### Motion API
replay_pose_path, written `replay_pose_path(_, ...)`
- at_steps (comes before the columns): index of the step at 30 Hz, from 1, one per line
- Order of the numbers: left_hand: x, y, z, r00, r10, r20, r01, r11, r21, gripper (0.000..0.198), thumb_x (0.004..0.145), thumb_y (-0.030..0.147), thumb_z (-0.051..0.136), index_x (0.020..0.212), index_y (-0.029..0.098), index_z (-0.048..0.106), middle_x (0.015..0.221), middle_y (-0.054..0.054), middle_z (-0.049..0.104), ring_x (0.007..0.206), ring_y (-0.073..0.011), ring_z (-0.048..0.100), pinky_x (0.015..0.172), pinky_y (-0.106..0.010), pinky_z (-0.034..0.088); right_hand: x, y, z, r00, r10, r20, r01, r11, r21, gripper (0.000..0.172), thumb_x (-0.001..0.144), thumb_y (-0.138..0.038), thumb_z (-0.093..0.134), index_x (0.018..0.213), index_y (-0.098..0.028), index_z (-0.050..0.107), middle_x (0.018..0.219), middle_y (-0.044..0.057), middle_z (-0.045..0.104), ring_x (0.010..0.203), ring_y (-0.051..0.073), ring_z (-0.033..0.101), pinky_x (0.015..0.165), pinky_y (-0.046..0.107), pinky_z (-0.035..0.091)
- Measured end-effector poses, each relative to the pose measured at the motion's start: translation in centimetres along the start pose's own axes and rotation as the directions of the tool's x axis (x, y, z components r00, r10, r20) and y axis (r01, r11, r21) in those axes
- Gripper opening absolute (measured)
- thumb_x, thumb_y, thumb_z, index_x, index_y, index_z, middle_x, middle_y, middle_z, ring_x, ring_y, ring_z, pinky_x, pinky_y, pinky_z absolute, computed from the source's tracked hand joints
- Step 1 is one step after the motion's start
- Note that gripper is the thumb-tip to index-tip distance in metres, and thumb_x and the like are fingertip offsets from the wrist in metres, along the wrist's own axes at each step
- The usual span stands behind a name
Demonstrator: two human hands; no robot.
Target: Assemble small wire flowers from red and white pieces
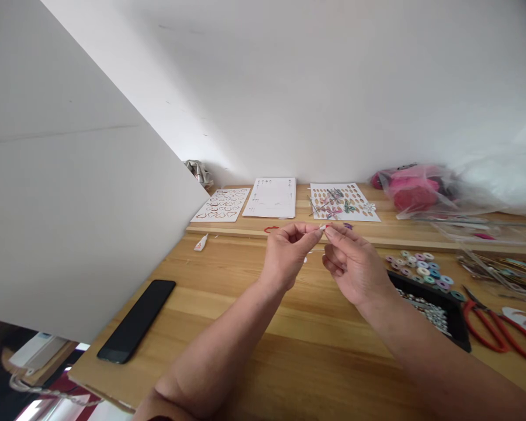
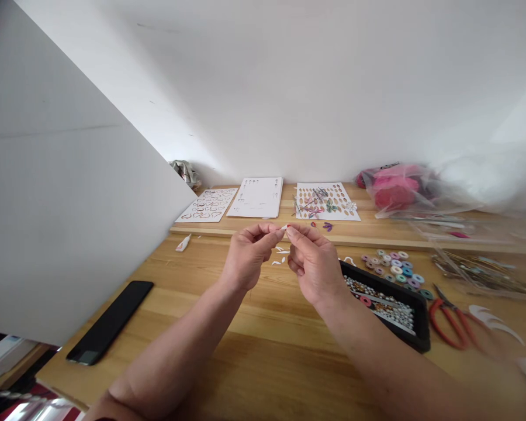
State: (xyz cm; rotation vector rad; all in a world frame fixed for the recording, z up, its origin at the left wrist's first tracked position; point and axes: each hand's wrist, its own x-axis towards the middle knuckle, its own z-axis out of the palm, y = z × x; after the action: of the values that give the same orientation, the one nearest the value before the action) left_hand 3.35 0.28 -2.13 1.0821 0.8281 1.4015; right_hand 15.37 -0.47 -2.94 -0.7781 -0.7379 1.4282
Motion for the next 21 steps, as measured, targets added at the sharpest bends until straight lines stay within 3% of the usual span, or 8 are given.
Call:
replay_pose_path(5,0.1,0.1,-0.3,1.000,0.027,-0.008,-0.027,0.999,0.040,0.026,0.071,0.035,0.080,0.074,0.014,0.066,0.062,0.004,0.053,0.051,-0.0022,0.035,0.052,-0.021,0.029,0.0,0.1,-0.2,0.998,-0.014,0.058,0.015,1.000,-0.006,0.023,0.068,-0.031,0.083,0.085,-0.022,0.070,0.042,-0.012,0.027,0.041,0.006,0.017,0.041,0.023,0.014)
replay_pose_path(13,0.3,1.0,-1.1,0.993,-0.102,0.053,0.104,0.994,-0.026,0.027,0.072,0.037,0.080,0.076,0.014,0.066,0.062,0.005,0.048,0.046,-0.0014,0.031,0.044,-0.021,0.020,0.6,0.8,-0.8,0.970,-0.160,0.183,0.171,0.984,-0.049,0.019,0.074,-0.027,0.078,0.092,-0.022,0.075,0.047,-0.010,0.032,0.044,0.006,0.022,0.044,0.024,0.020)
replay_pose_path(21,0.4,1.8,-1.5,0.962,-0.201,0.184,0.198,0.980,0.035,0.030,0.069,0.035,0.081,0.070,0.013,0.062,0.059,0.003,0.049,0.048,-0.0021,0.032,0.045,-0.020,0.017,1.7,0.6,-1.7,0.969,-0.187,0.164,0.198,0.978,-0.058,0.015,0.069,-0.032,0.086,0.077,-0.024,0.076,0.049,-0.008,0.040,0.042,0.004,0.026,0.043,0.023,0.020)
